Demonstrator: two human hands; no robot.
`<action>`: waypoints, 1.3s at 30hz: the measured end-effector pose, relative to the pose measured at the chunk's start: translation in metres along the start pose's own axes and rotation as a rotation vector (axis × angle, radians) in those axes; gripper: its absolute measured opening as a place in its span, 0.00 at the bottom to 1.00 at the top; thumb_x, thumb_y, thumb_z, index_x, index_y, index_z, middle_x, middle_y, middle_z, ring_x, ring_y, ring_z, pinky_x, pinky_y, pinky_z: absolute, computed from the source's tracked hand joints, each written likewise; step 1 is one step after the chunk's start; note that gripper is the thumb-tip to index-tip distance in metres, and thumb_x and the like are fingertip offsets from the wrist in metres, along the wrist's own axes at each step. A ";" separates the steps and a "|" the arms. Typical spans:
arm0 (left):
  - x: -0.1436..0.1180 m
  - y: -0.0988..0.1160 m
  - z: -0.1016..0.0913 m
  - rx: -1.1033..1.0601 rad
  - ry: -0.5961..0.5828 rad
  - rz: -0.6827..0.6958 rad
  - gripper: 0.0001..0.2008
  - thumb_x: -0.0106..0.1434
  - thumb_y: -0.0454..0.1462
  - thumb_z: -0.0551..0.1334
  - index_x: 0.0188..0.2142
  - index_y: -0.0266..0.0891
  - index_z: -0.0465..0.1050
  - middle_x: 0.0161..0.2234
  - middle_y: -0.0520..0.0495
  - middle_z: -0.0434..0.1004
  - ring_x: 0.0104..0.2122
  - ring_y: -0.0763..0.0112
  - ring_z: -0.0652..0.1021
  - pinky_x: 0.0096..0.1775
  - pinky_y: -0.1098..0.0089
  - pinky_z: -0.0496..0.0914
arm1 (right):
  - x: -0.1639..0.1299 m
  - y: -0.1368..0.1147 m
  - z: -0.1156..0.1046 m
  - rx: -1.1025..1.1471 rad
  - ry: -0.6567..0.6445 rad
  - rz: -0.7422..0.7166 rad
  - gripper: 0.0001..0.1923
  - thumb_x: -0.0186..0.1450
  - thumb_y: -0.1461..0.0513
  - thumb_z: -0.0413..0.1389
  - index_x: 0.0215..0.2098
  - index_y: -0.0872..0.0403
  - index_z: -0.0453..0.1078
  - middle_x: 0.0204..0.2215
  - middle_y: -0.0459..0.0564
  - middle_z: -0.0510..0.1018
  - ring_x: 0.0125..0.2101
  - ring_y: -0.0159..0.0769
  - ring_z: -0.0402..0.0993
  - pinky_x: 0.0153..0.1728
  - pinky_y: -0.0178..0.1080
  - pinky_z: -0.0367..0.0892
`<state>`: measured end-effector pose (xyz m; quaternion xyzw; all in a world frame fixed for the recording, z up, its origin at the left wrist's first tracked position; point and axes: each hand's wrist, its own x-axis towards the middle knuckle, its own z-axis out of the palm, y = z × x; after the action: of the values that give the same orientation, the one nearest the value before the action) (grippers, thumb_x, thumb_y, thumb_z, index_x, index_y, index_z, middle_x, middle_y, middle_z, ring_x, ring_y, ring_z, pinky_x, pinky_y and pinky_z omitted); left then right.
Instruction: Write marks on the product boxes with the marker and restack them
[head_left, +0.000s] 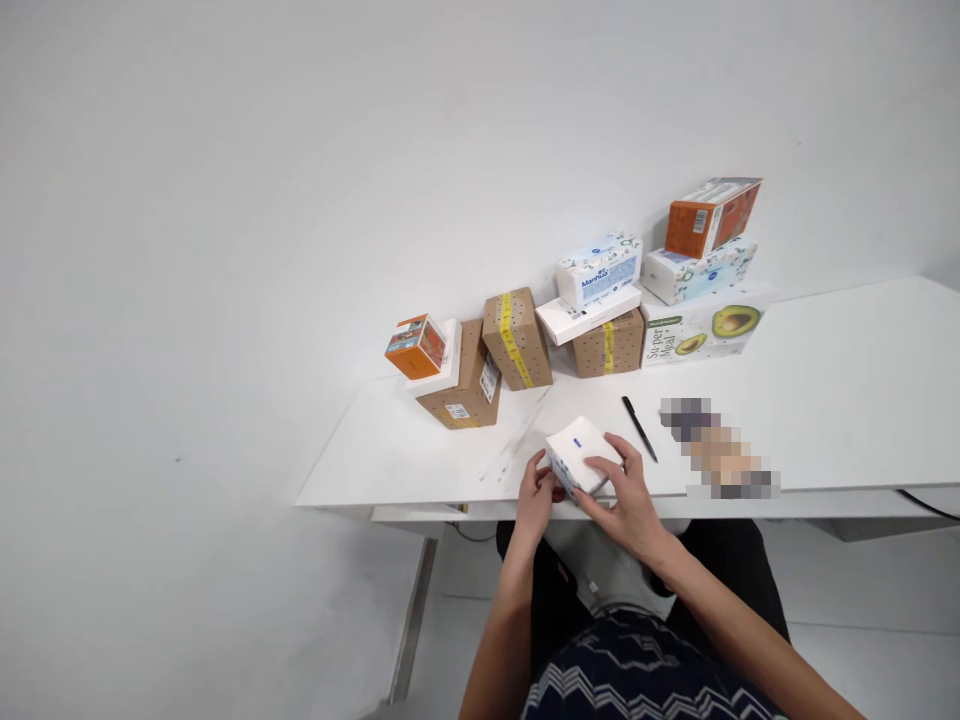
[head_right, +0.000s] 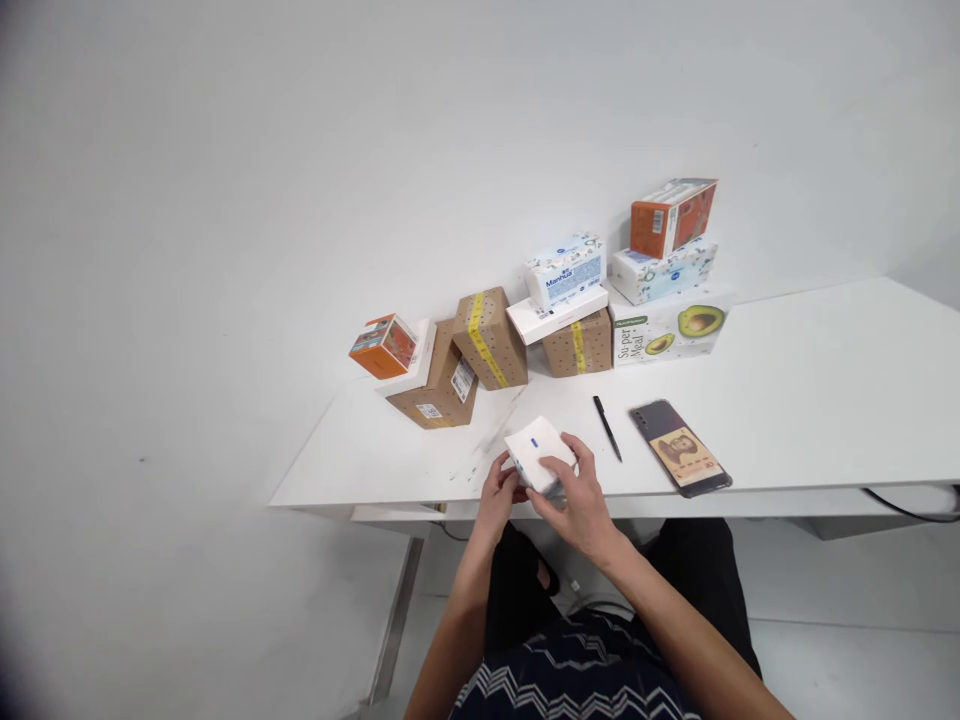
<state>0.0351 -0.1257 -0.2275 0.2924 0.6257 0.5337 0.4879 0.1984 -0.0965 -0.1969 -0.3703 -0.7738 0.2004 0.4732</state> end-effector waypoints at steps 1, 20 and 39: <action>0.000 0.002 0.001 -0.037 -0.015 -0.012 0.27 0.57 0.42 0.60 0.56 0.39 0.62 0.37 0.45 0.76 0.27 0.72 0.76 0.32 0.69 0.71 | -0.001 -0.002 0.000 0.008 0.009 0.009 0.17 0.60 0.60 0.58 0.48 0.50 0.63 0.56 0.61 0.56 0.60 0.53 0.57 0.51 0.52 0.65; 0.007 0.000 -0.010 -0.238 0.284 0.121 0.24 0.56 0.51 0.64 0.47 0.39 0.73 0.54 0.39 0.70 0.54 0.58 0.72 0.52 0.62 0.69 | -0.026 0.042 -0.003 0.263 -0.223 0.458 0.20 0.61 0.52 0.56 0.47 0.50 0.60 0.61 0.60 0.61 0.58 0.49 0.62 0.55 0.56 0.60; -0.036 0.041 0.019 0.867 0.195 1.123 0.17 0.63 0.33 0.57 0.52 0.38 0.67 0.51 0.37 0.65 0.57 0.55 0.64 0.56 0.51 0.63 | -0.003 0.041 -0.011 0.172 -0.368 0.622 0.22 0.68 0.46 0.42 0.24 0.50 0.61 0.19 0.44 0.69 0.23 0.36 0.68 0.27 0.37 0.63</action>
<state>0.0592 -0.1395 -0.1764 0.6888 0.5773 0.4312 -0.0788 0.2252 -0.0726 -0.2205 -0.5044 -0.6768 0.4621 0.2720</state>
